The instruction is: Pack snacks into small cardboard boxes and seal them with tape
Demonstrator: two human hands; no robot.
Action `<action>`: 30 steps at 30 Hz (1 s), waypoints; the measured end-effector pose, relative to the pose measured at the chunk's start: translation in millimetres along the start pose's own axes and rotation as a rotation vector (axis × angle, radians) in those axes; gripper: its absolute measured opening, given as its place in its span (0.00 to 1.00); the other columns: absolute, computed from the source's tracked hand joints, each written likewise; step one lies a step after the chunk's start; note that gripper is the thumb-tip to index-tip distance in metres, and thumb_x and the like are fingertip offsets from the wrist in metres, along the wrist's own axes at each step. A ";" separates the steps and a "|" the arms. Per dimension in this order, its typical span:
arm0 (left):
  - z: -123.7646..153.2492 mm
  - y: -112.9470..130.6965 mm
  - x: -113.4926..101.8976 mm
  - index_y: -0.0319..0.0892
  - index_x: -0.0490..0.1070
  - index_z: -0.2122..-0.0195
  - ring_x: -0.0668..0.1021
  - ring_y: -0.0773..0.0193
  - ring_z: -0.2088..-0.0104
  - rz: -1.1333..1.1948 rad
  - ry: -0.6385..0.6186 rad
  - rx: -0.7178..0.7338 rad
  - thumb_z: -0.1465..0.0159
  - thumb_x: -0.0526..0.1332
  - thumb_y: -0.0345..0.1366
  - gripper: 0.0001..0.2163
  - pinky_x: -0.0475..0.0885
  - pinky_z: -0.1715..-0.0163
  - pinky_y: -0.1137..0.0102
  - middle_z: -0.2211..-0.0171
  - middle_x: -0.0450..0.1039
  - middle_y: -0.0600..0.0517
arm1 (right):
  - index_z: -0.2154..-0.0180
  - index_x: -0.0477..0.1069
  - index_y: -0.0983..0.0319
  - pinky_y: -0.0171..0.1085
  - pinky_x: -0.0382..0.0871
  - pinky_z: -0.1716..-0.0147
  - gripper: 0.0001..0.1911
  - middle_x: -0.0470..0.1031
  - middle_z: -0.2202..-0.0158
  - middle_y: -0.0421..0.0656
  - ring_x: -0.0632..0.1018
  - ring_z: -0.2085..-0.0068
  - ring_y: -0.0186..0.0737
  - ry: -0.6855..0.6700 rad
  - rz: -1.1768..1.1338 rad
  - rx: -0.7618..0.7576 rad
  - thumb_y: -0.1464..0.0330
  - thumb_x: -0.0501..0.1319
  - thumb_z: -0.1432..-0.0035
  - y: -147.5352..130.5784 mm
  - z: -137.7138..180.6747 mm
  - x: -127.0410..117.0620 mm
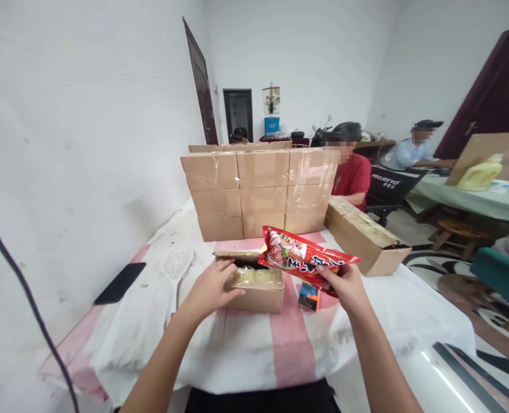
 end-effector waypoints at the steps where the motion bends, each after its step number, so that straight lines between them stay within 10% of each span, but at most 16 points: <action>1: -0.6 1.8 -1.3 0.47 0.72 0.58 0.77 0.44 0.49 -0.014 -0.001 -0.005 0.42 0.70 0.49 0.17 0.74 0.52 0.54 0.49 0.76 0.44 | 0.65 0.78 0.63 0.45 0.83 0.68 0.27 0.85 0.66 0.50 0.85 0.66 0.53 -0.001 -0.007 0.001 0.52 0.78 0.62 1.8 2.6 -2.2; 8: 28.6 36.9 -22.0 0.42 0.72 0.53 0.79 0.56 0.59 -0.280 0.284 0.271 0.30 0.55 0.28 0.09 0.72 0.60 0.62 0.58 0.79 0.47 | 0.66 0.79 0.62 0.40 0.81 0.73 0.24 0.85 0.68 0.48 0.85 0.70 0.50 0.029 -0.099 -0.091 0.54 0.79 0.61 -5.3 -1.6 -26.5; 12: 46.8 47.9 -18.3 0.44 0.73 0.58 0.78 0.55 0.53 -0.222 0.109 0.318 0.33 0.58 0.28 0.07 0.72 0.54 0.61 0.49 0.78 0.47 | 0.67 0.78 0.62 0.37 0.77 0.79 0.22 0.84 0.70 0.46 0.83 0.73 0.47 -0.059 -0.036 -0.050 0.57 0.79 0.61 -19.7 -11.1 -18.6; 20: 37.4 22.1 -18.8 0.49 0.65 0.35 0.72 0.45 0.47 -0.201 -0.117 0.159 0.36 0.62 0.49 0.29 0.68 0.49 0.51 0.41 0.74 0.46 | 0.62 0.77 0.63 0.38 0.77 0.62 0.12 0.82 0.61 0.45 0.82 0.60 0.45 -0.499 0.171 -0.202 0.66 0.71 0.48 -33.3 -2.4 70.3; 30: 48.4 4.4 -7.9 0.47 0.77 0.51 0.76 0.50 0.53 -0.508 0.412 0.544 0.42 0.57 0.26 0.19 0.69 0.56 0.61 0.55 0.80 0.48 | 0.63 0.76 0.63 0.34 0.71 0.66 0.14 0.82 0.65 0.38 0.79 0.64 0.40 -0.557 0.058 -0.141 0.66 0.74 0.52 8.1 -10.9 136.8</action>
Point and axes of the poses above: each hand's wrist, its own z-axis away from the middle knuckle, its own x-axis out of the palm, y = z × x, the point moved 6 cm from there along -z, towards the middle knuckle
